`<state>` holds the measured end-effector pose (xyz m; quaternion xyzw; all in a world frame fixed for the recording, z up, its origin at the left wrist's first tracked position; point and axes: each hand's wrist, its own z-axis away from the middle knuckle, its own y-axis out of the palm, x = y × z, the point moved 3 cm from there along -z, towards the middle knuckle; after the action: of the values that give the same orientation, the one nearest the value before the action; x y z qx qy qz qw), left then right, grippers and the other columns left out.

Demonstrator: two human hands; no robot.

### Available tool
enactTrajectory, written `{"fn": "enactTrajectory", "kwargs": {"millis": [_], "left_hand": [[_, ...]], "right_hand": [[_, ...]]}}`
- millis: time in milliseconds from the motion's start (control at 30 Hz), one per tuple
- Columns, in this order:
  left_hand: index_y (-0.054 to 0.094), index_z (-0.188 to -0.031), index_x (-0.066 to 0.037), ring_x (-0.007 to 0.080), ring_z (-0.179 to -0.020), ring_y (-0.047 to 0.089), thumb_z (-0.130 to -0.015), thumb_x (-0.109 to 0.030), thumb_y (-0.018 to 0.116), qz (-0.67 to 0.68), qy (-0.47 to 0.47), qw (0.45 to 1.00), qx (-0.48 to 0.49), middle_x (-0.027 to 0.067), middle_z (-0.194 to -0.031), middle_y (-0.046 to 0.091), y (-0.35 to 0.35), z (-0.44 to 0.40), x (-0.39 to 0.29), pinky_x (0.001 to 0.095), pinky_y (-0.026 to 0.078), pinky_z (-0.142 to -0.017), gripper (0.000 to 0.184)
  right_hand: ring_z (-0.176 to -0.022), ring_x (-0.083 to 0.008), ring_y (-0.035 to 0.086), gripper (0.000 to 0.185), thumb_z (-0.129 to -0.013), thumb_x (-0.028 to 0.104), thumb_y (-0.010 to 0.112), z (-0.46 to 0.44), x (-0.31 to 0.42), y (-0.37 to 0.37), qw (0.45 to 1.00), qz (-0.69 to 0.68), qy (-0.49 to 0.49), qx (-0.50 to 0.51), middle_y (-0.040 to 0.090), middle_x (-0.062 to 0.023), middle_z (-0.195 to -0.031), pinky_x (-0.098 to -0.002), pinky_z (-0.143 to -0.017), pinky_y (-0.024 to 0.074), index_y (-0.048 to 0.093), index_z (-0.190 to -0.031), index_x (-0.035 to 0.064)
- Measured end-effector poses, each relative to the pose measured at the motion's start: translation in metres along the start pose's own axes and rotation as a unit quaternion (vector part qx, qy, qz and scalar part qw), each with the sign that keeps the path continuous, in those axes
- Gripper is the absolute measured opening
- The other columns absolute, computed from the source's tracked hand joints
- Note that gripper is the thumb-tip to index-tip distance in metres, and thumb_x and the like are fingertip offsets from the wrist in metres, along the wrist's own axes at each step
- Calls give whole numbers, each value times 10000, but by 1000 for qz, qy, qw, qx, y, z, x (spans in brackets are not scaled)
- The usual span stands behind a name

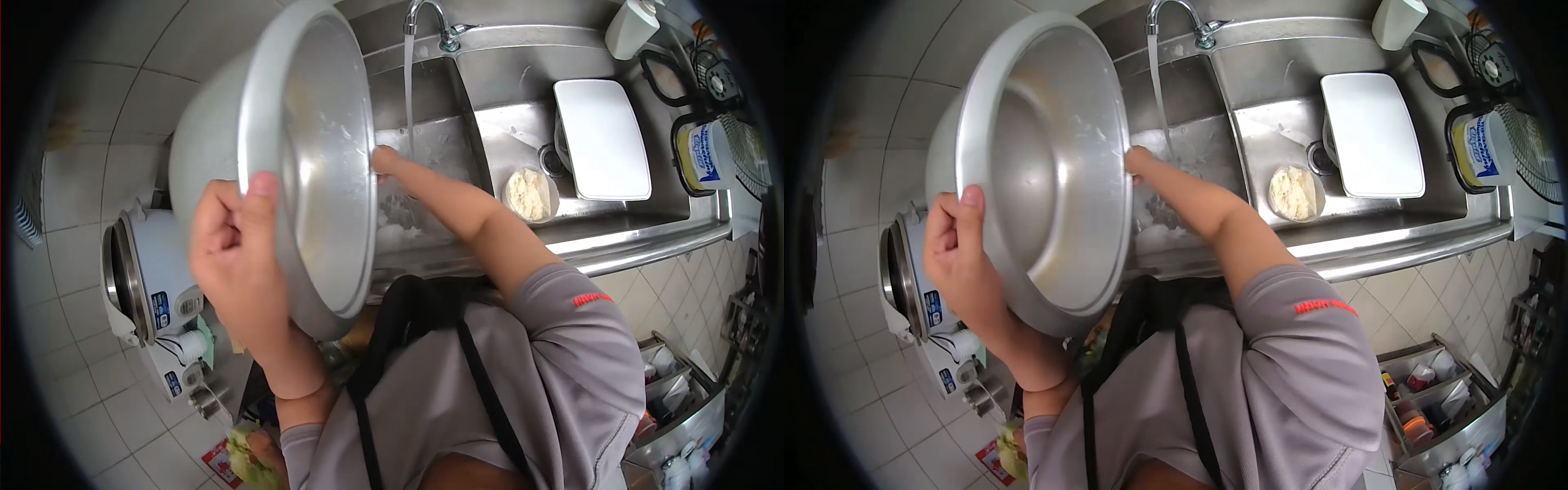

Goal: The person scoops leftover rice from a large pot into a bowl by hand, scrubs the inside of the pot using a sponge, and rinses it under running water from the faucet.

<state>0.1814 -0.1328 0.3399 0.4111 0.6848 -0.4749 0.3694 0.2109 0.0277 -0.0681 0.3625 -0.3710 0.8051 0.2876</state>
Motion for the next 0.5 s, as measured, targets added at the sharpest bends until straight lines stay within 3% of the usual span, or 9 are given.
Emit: {"fn": "enactTrajectory", "kwargs": {"millis": [67,133,200,267,333,367,400,433,500], "left_hand": [[437,-608,-68,6,-537,329,-826,-131,593,27,11,999,-26,-65,-580,437,-13,-20,28,153,251,-496,275],[447,-602,-74,10,-539,346,-826,-129,592,47,14,999,-16,-52,-594,470,-27,-42,60,148,265,-507,273],[455,-589,-84,17,-544,357,-822,-144,600,55,7,998,-19,-50,-596,482,-32,-55,89,153,280,-525,281],[460,-586,-86,18,-555,359,-816,-161,612,86,-27,995,-33,-53,-595,479,-26,-58,110,164,283,-532,286],[471,-586,-87,23,-556,361,-810,-171,617,107,-69,991,-34,-55,-593,470,-17,-62,128,173,281,-533,281],[472,-587,-87,24,-557,361,-811,-171,615,108,-85,990,-40,-56,-593,467,-11,-64,132,171,281,-537,278],[474,-588,-87,26,-559,360,-811,-171,613,108,-101,988,-47,-57,-594,464,-4,-63,133,170,280,-541,276],[483,-594,-85,30,-562,364,-808,-169,611,117,-113,986,-42,-55,-595,464,1,-64,138,174,285,-546,264],[486,-592,-84,33,-578,372,-801,-161,614,111,-104,988,-39,-55,-593,471,7,-68,138,178,289,-567,257]], "right_hand": [[-761,-260,636,165,-706,103,556,-33,-53,-5,982,188,-28,-5,633,-178,-842,-368,-654,507,641,-818,17],[-797,-270,625,319,-681,221,583,-58,-97,-20,894,437,-93,-5,632,-146,-911,-362,-686,494,639,-923,21],[-665,-246,645,164,-748,96,541,3,-52,-89,955,258,73,-127,632,-187,-848,-364,-534,518,639,-840,2],[-718,-230,633,211,-763,168,574,1,-30,-128,945,322,58,-9,630,-150,-878,-358,-608,513,631,-882,3],[-767,-205,624,241,-792,199,574,2,-25,-138,985,159,61,41,626,-143,-882,-338,-636,515,613,-912,-6],[-789,-189,621,239,-813,194,557,3,-22,-141,997,-36,64,25,623,-154,-870,-321,-627,519,599,-920,-16],[-811,-172,618,239,-834,189,541,4,-18,-144,971,-230,62,10,620,-165,-859,-304,-619,524,585,-929,-25],[-709,-151,620,307,-846,273,543,-6,-21,-140,932,-359,29,21,617,-119,-839,-286,-587,533,555,-981,-3],[-742,-161,620,317,-822,266,581,-16,-19,-145,874,-484,-21,40,619,-118,-861,-278,-624,531,557,-977,-9]]}}
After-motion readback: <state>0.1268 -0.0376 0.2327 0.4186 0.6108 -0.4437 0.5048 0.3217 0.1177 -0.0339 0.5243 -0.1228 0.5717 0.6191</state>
